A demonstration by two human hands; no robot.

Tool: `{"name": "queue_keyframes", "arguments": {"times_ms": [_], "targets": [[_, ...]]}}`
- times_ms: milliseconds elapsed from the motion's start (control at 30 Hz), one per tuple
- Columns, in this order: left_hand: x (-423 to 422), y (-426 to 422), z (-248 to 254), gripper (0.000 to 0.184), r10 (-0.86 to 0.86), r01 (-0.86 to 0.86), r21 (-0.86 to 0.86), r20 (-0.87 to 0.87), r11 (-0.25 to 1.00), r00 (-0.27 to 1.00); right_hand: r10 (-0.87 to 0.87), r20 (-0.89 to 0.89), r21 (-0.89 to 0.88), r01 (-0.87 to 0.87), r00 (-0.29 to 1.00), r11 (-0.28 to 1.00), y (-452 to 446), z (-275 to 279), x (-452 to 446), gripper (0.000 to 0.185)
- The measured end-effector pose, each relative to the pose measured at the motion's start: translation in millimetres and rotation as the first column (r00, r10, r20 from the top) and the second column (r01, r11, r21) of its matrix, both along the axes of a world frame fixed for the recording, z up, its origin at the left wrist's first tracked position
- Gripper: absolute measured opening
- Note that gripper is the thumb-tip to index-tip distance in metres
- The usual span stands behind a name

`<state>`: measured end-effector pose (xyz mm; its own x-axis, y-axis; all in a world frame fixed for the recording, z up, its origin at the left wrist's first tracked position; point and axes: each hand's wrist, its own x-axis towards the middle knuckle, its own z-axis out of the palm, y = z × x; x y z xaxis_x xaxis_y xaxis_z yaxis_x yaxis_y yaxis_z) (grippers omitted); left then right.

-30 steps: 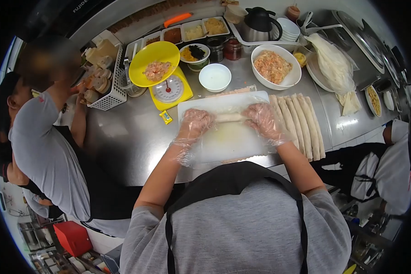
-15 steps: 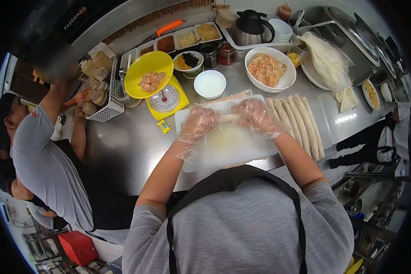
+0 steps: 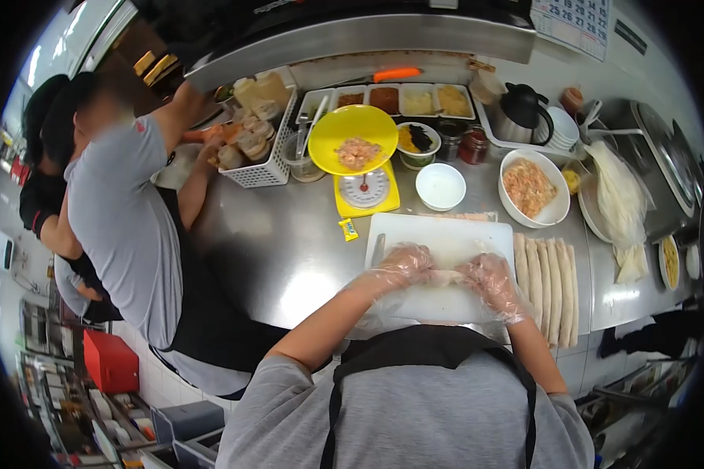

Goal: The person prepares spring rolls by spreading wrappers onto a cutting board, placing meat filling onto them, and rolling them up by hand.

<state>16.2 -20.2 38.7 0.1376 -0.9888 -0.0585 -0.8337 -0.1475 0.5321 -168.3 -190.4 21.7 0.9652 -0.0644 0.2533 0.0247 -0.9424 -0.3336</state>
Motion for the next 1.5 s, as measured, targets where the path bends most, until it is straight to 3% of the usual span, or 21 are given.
{"name": "queue_keyframes", "arguments": {"times_ms": [100,167,233,267,333,400,567,633,733,800,833,900,933,967,1000,1033,1067,1100,1133,1267,1500], "targets": [[-5.1,-3.1,6.1,0.029,0.1,-0.094,-0.043,0.171,0.995,0.98,-0.094,0.053,-0.052,0.097,0.994,0.994,4.9,4.6,4.6,0.032],[-15.9,-15.8,-3.5,0.036,0.159,-0.163,0.03,0.101,0.986,0.982,-0.117,0.056,-0.058,0.121,0.992,0.991,2.9,6.8,8.0,0.033],[-34.7,-12.4,-13.7,0.044,0.237,-0.239,0.11,0.036,0.965,0.971,-0.104,-0.075,-0.008,0.104,0.992,0.995,1.0,0.1,9.7,0.034],[-52.1,-4.0,-19.6,0.056,0.214,-0.217,0.004,0.161,0.976,0.964,-0.091,-0.071,-0.012,0.091,0.993,0.996,3.2,-3.7,9.7,0.034],[-58.1,-2.4,-22.0,0.068,0.204,-0.183,-0.1,0.287,0.978,0.936,-0.115,0.216,-0.085,0.136,0.97,0.987,7.5,-6.2,9.0,0.036],[-50.1,-8.0,-20.9,0.088,0.123,-0.15,0.057,0.326,0.987,0.937,-0.104,0.199,-0.059,0.118,0.974,0.991,10.3,8.1,8.8,0.039],[-23.0,-26.0,-12.1,0.093,0.145,-0.16,0.012,0.362,0.987,0.921,-0.115,0.155,-0.068,0.126,0.981,0.99,-5.4,6.1,7.4,0.045],[-17.0,-32.6,-8.9,0.095,0.139,-0.148,-0.004,0.375,0.989,0.916,-0.114,0.1,0.132,0.1,0.988,0.986,-21.0,0.5,4.3,0.048],[-23.1,-41.0,-5.7,0.095,0.101,-0.107,-0.007,0.409,0.994,0.907,-0.101,0.071,0.231,0.083,0.992,0.97,-31.2,7.3,5.6,0.052],[-37.2,-47.4,-4.9,0.083,0.106,-0.049,-0.186,0.309,0.981,0.945,-0.123,0.008,0.222,0.119,0.992,0.968,-27.6,26.9,4.8,0.055],[-38.3,-51.8,-5.6,0.083,0.087,-0.032,-0.183,0.305,0.983,0.948,-0.098,0.081,0.212,0.079,0.992,0.974,-24.5,37.2,6.7,0.055],[-41.9,-68.3,-7.9,0.054,0.125,-0.165,-0.241,-0.173,0.956,0.977,-0.13,0.172,0.285,0.077,0.976,0.955,-7.6,76.8,7.6,0.054],[-48.2,-69.0,0.8,0.054,0.093,-0.136,-0.235,-0.185,0.962,0.978,-0.187,0.191,0.37,0.105,0.964,0.923,4.8,104.1,7.8,0.052],[-51.3,-62.9,22.7,0.041,0.136,-0.268,-0.328,-0.374,0.906,0.917,-0.22,0.184,0.372,0.139,0.958,0.918,11.3,122.7,6.6,0.052],[-53.5,-58.5,42.7,0.028,0.15,-0.409,-0.381,-0.553,0.83,0.819,-0.313,0.322,0.526,0.106,0.893,0.844,15.6,138.2,4.7,0.046],[-56.4,-58.2,55.2,0.028,0.125,-0.384,-0.376,-0.558,0.843,0.82,-0.416,0.436,0.653,0.037,0.798,0.756,14.9,145.4,0.2,0.041],[-57.8,-57.9,66.7,0.03,0.126,-0.492,-0.329,-0.717,0.806,0.686,-0.437,0.432,0.655,0.059,0.789,0.753,8.4,146.8,-6.1,0.041],[-59.1,-55.9,77.8,0.032,0.121,-0.59,-0.257,-0.843,0.765,0.524,-0.33,0.498,0.502,0.043,0.802,0.864,1.0,147.5,-12.5,0.037],[-61.5,-52.2,90.7,0.032,0.115,-0.58,-0.258,-0.842,0.773,0.527,-0.206,0.542,0.33,0.019,0.815,0.944,-2.6,147.8,-16.9,0.033],[-67.8,-41.3,103.4,0.03,0.133,-0.585,-0.225,-0.853,0.779,0.505,-0.081,0.494,0.121,0.024,0.866,0.992,23.8,142.3,-15.8,0.042],[-71.2,-38.4,106.3,0.028,-0.046,-0.508,-0.317,-0.878,0.801,0.476,-0.11,0.522,0.156,0.033,0.846,0.987,24.8,144.4,-8.0,0.047]]}}
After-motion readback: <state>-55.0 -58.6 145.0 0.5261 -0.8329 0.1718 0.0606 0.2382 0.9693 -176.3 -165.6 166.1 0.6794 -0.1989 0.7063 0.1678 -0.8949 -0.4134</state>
